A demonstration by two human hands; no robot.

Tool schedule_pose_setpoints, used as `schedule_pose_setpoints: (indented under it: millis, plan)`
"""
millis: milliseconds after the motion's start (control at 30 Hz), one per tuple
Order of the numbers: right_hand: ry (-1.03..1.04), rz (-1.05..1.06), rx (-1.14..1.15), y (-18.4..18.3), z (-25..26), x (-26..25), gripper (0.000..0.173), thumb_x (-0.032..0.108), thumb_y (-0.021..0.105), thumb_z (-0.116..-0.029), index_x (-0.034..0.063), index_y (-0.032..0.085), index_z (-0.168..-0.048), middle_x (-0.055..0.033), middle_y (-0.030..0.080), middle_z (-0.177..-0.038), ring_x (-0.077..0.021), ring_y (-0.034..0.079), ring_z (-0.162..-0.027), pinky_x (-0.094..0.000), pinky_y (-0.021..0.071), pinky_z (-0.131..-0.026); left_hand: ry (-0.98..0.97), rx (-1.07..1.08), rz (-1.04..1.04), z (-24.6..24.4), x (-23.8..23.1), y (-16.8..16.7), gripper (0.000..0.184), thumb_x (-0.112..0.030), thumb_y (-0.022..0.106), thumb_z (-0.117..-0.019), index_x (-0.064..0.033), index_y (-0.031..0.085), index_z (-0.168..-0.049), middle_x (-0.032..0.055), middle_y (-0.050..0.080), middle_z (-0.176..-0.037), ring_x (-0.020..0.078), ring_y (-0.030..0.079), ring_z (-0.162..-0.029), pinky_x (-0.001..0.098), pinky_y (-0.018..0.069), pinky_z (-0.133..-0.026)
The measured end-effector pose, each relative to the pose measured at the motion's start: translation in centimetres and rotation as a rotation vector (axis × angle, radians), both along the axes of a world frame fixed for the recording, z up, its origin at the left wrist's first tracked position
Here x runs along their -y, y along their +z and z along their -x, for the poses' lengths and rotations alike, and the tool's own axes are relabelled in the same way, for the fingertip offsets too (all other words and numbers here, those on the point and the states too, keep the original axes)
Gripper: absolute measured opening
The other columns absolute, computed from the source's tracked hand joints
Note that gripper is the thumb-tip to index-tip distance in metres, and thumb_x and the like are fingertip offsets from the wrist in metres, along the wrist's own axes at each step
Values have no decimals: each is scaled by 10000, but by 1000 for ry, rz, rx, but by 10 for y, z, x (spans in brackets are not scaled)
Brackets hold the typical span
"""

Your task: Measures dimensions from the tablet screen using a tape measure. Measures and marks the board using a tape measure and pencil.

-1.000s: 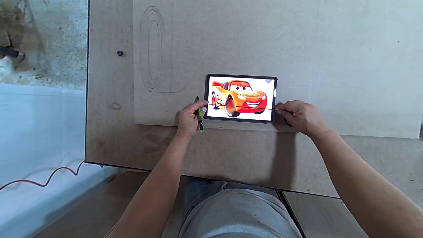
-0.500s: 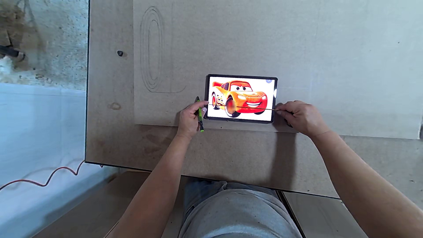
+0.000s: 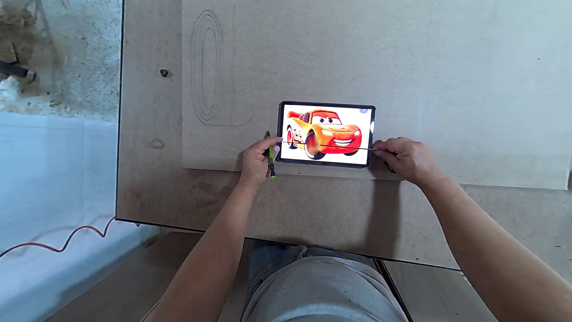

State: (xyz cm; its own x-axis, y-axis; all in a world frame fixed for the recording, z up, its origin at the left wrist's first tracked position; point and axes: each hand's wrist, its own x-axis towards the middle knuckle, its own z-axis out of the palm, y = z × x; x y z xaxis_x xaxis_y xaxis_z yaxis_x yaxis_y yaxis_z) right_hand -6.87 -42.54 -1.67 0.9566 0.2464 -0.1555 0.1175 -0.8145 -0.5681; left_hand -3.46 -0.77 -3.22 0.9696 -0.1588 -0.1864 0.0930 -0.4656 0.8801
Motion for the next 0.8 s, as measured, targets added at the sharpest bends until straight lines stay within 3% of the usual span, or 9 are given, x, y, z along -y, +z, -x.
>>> schedule_pose_setpoints:
  millis: [800]
  plan:
    - [9,5,-10,0,0,2,159,236,642,-1016,197,793,-1048,-14,751,-978,-214,705,-934,-480,568,-820,-8,19,-6,0,-1,-1,250,-141,606,-1040,-143,731,-1256,17,733,-1185,69,693,-972,272,578,-891]
